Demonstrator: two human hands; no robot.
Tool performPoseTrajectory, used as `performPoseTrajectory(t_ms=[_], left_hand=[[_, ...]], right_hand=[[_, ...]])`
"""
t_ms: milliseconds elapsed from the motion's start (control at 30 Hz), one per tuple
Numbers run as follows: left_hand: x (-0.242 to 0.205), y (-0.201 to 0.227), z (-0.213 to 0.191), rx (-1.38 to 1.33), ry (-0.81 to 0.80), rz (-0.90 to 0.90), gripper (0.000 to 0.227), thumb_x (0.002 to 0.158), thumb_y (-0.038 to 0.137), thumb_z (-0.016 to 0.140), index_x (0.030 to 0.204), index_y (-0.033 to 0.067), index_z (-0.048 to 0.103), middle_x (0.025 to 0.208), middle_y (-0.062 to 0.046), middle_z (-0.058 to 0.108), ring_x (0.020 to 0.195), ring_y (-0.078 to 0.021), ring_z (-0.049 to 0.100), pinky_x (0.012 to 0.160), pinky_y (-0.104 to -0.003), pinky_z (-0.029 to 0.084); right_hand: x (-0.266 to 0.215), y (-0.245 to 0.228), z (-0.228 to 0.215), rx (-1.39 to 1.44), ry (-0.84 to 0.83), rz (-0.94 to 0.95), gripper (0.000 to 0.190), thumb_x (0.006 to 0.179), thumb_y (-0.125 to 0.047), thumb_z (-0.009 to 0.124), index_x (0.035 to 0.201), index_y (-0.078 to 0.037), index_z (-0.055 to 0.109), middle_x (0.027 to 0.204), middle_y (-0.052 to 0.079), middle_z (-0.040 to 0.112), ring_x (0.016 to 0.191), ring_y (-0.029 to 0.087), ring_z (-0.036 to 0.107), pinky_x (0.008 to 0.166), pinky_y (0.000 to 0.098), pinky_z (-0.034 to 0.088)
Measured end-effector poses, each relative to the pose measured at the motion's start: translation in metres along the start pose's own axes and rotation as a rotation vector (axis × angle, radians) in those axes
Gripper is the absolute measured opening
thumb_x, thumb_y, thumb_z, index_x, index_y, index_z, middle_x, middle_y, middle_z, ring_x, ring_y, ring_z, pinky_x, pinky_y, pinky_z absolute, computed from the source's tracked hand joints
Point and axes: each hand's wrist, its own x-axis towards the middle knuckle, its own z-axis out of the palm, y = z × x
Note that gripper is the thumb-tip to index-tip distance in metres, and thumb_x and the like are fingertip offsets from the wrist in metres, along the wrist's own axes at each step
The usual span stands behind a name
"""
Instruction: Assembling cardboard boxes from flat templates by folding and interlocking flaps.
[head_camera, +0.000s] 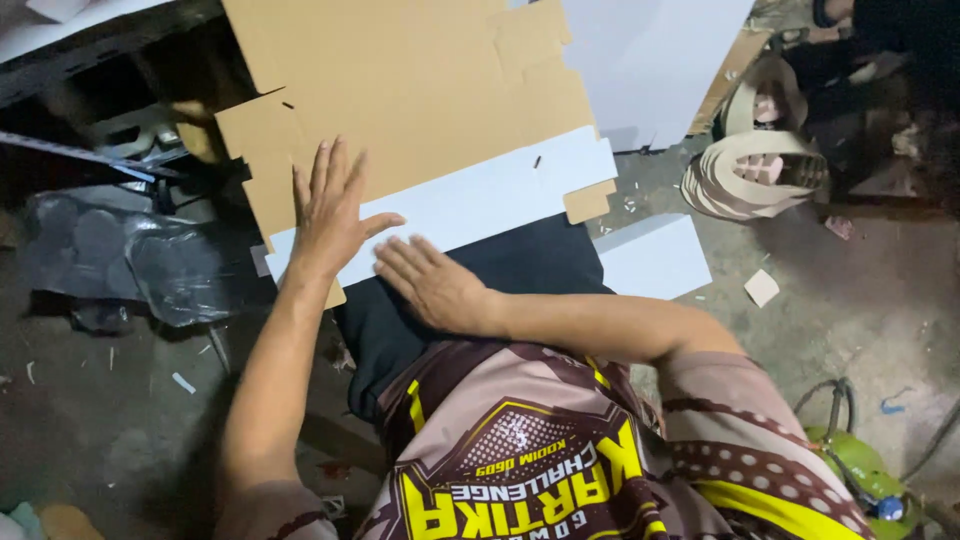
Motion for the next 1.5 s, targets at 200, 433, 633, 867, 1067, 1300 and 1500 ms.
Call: performPoseTrajectory(t_ms=[200,433,633,867,1067,1300,1500], left_hand=[[0.0,-0.012,0.019,0.041,0.007,0.067,0.072,0.095,0.063,0.059,0.153,0.0212,0.053,0.169,-0.021,0.026,0.159,-0.0381,0.012,0.118,-0.074,0.004],[0.0,-0.011,0.016,-0.003,-0.002,0.057,0.073,0.095,0.066,0.057,0.154,0.0226,0.053,0.17,-0.022,0.025,0.159,-0.0383,0.011,0.118,-0.074,0.002],[-0.001,-0.015,0.018,-0.005,0.025,0.024,0.071,0.092,0.067,0.06,0.15,0.0265,0.056,0.17,-0.016,0.027,0.159,-0.0365,0.015,0.121,-0.07,0.003],[-0.007,-0.016,0.021,-0.007,0.069,0.085,0.072,0.094,0.065,0.061,0.15,0.0206,0.056,0.164,-0.021,0.034,0.155,-0.0407,0.021,0.119,-0.072,0.008],[-0.003,0.037,0.058,0.046,0.292,0.122,0.063,0.096,0.035,0.07,0.148,0.0052,0.05,0.153,-0.02,0.043,0.135,-0.0456,0.046,0.096,-0.071,0.043],[0.041,0.121,0.145,-0.233,0.541,0.054,0.076,0.107,0.047,0.043,0.168,0.0088,0.017,0.176,-0.015,0.011,0.165,-0.0345,0.011,0.135,-0.06,0.008],[0.011,0.078,0.103,-0.046,0.547,-0.115,0.079,0.105,0.061,0.036,0.153,-0.0008,0.044,0.162,-0.023,0.038,0.154,-0.0373,0.035,0.124,-0.062,0.028]], right_hand=[[-0.017,0.027,0.016,0.203,0.254,0.089,0.088,0.103,-0.066,0.038,0.161,0.0,0.031,0.166,0.025,0.03,0.157,0.038,0.023,0.127,0.0554,0.018],[-0.125,0.093,0.017,0.075,0.252,0.303,0.093,0.097,-0.072,0.047,0.158,-0.002,0.039,0.167,0.022,0.03,0.155,0.036,0.028,0.123,0.0583,0.025],[-0.159,0.122,-0.003,0.159,0.379,0.571,0.091,0.104,-0.069,0.041,0.162,0.001,0.032,0.17,0.023,0.023,0.157,0.039,0.016,0.122,0.0648,0.007],[-0.041,0.124,0.016,0.147,0.473,0.532,0.073,0.11,-0.051,0.044,0.163,-0.002,0.032,0.169,0.023,0.025,0.156,0.042,0.018,0.122,0.064,0.009],[-0.021,0.135,0.038,0.107,0.455,0.505,0.071,0.11,-0.047,0.043,0.162,0.001,0.034,0.166,0.028,0.029,0.153,0.045,0.024,0.12,0.066,0.02],[-0.025,0.135,0.028,0.184,0.274,0.545,0.07,0.11,-0.038,0.03,0.168,-0.002,0.017,0.174,0.02,0.006,0.158,0.039,-0.001,0.125,0.0624,0.001],[-0.022,0.128,0.02,0.23,0.247,0.592,0.076,0.111,-0.05,0.025,0.167,0.001,0.018,0.172,0.027,0.011,0.159,0.04,-0.001,0.124,0.061,-0.006]])
